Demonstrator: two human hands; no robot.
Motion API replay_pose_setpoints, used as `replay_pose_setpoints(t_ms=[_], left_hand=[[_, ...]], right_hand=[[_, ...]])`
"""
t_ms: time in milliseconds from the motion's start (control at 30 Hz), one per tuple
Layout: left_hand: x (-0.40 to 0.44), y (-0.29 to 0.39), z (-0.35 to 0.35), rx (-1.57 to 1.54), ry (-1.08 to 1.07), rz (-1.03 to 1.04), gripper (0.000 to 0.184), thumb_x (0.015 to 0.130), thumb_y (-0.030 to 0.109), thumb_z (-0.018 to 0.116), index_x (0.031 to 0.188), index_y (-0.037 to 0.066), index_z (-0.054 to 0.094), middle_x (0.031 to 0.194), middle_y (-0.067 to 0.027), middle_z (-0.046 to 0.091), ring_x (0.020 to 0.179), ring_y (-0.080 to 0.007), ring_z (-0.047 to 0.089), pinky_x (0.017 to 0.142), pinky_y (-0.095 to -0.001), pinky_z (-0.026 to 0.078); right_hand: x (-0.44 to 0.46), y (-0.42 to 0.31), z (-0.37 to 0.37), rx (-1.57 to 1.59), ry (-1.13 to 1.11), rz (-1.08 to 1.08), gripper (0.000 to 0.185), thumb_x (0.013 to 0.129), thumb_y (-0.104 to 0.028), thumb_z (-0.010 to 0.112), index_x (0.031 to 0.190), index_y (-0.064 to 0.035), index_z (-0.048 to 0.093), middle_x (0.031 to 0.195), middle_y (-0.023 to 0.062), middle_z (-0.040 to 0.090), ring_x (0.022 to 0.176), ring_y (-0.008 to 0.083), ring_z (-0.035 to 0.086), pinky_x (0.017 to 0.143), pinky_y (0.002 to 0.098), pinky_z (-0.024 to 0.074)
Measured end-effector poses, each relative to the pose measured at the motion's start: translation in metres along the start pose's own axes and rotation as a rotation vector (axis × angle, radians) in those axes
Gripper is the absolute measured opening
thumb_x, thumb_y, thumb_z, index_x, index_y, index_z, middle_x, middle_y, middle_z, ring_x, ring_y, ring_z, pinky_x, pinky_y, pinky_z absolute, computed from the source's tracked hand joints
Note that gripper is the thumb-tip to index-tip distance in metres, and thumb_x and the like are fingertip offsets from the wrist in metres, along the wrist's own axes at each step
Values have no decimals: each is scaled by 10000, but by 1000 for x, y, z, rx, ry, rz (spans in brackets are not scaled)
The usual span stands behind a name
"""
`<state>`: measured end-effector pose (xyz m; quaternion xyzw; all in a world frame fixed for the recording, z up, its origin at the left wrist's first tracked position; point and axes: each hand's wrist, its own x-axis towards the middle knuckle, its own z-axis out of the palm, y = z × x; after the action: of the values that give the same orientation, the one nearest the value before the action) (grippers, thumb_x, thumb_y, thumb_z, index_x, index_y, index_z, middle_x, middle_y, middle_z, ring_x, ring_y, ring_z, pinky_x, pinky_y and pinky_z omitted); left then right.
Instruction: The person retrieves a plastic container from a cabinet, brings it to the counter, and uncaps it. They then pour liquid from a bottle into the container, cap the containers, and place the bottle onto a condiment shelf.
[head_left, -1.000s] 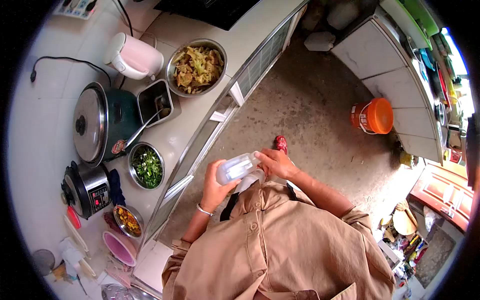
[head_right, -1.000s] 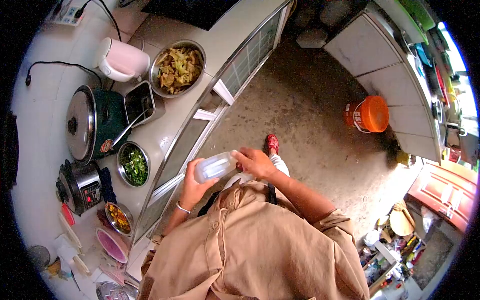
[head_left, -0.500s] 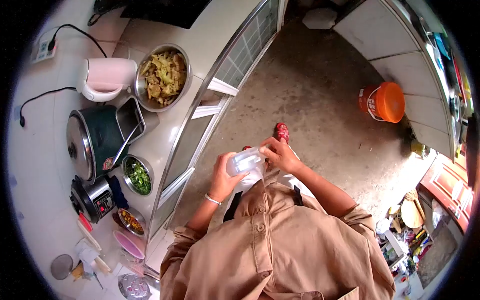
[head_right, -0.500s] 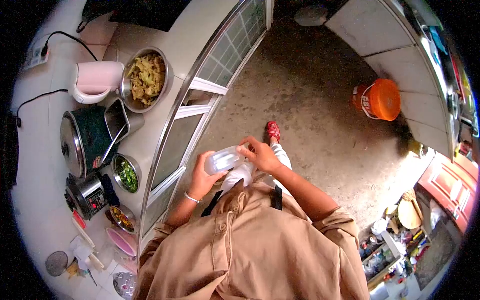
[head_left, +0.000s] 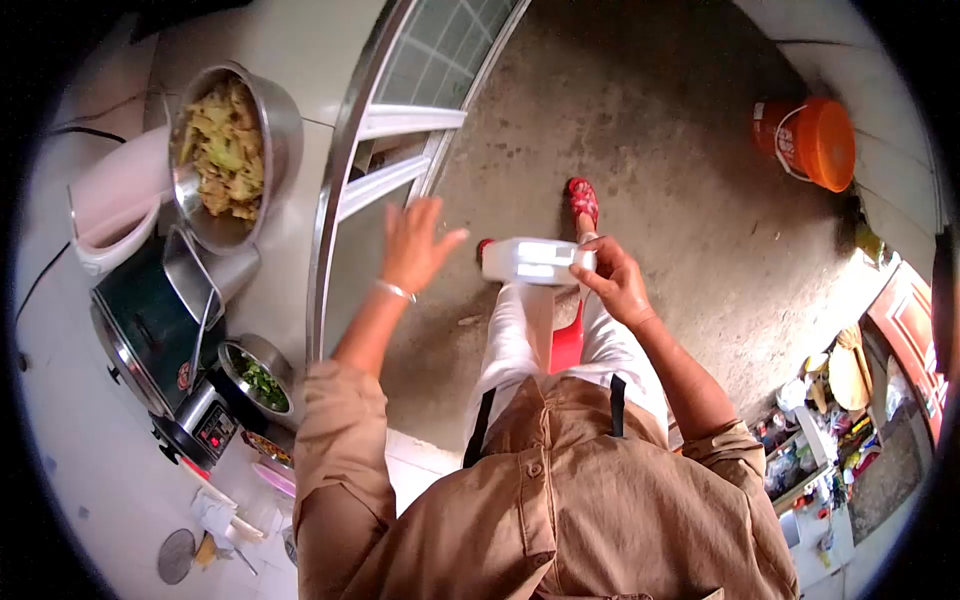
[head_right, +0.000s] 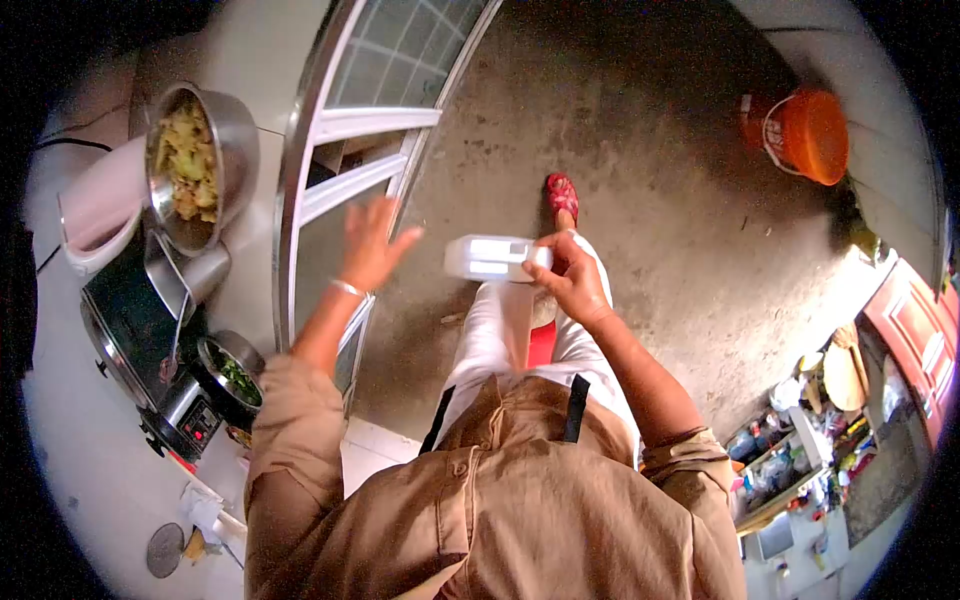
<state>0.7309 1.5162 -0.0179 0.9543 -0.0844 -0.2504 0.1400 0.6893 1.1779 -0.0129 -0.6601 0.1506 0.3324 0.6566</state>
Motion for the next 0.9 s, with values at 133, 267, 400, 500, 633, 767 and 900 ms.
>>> replay_pose_setpoints(t_ms=[133, 267, 400, 500, 633, 767, 900], left_hand=[[31, -63, 4, 774, -181, -183, 554, 937, 293, 545, 1405, 6, 467, 1466, -172, 458, 1398, -328, 375, 1199, -518, 125], [34, -83, 15, 1026, -261, -228, 490, 976, 202, 409, 1417, -6, 454, 1468, -145, 456, 1396, -312, 368, 1178, -477, 174], [26, -91, 17, 1083, -206, -179, 489, 971, 203, 430, 1418, 8, 458, 1444, -130, 470, 1378, -299, 371, 1169, -465, 185], [24, -90, 19, 1074, -188, -176, 492, 965, 205, 442, 1415, 8, 458, 1426, -131, 480, 1368, -300, 376, 1171, -457, 185], [22, -83, 17, 1058, -183, -207, 505, 951, 216, 461, 1411, 8, 458, 1416, -136, 474, 1372, -307, 361, 1177, -450, 176], [8, -88, 22, 1075, -204, -184, 526, 944, 217, 466, 1425, 6, 441, 1433, -139, 451, 1385, -307, 338, 1181, -449, 165], [-15, -105, 41, 1080, -203, -209, 716, 849, 336, 643, 1446, 17, 411, 1457, -132, 425, 1407, -288, 314, 1183, -458, 176]], right_hand=[[6, 24, 10, -41, 131, 21, 260, 867, -119, 750, 1035, -22, 577, 892, -2, 588, 787, 68, 537, 699, 232, 457], [8, 44, 17, 65, 174, 8, 262, 861, -134, 762, 1020, -12, 593, 882, 3, 592, 789, 76, 547, 707, 238, 464], [7, 48, 25, 77, 155, 39, 285, 860, -122, 763, 1047, -9, 581, 905, 23, 610, 834, 87, 578, 746, 249, 486], [7, 43, 28, 63, 142, 56, 280, 861, -122, 759, 1044, -14, 577, 890, 21, 605, 810, 82, 577, 721, 243, 484], [14, 47, 26, 60, 113, 42, 273, 863, -131, 755, 1035, -24, 572, 858, 7, 597, 761, 75, 572, 676, 234, 475], [21, 50, 20, 45, 121, 33, 275, 858, -137, 759, 1025, -27, 571, 847, 4, 598, 743, 72, 569, 663, 237, 475], [30, 56, 17, -16, 116, 32, 286, 852, -148, 766, 1020, -22, 572, 829, 18, 622, 730, 70, 571, 643, 242, 479]])
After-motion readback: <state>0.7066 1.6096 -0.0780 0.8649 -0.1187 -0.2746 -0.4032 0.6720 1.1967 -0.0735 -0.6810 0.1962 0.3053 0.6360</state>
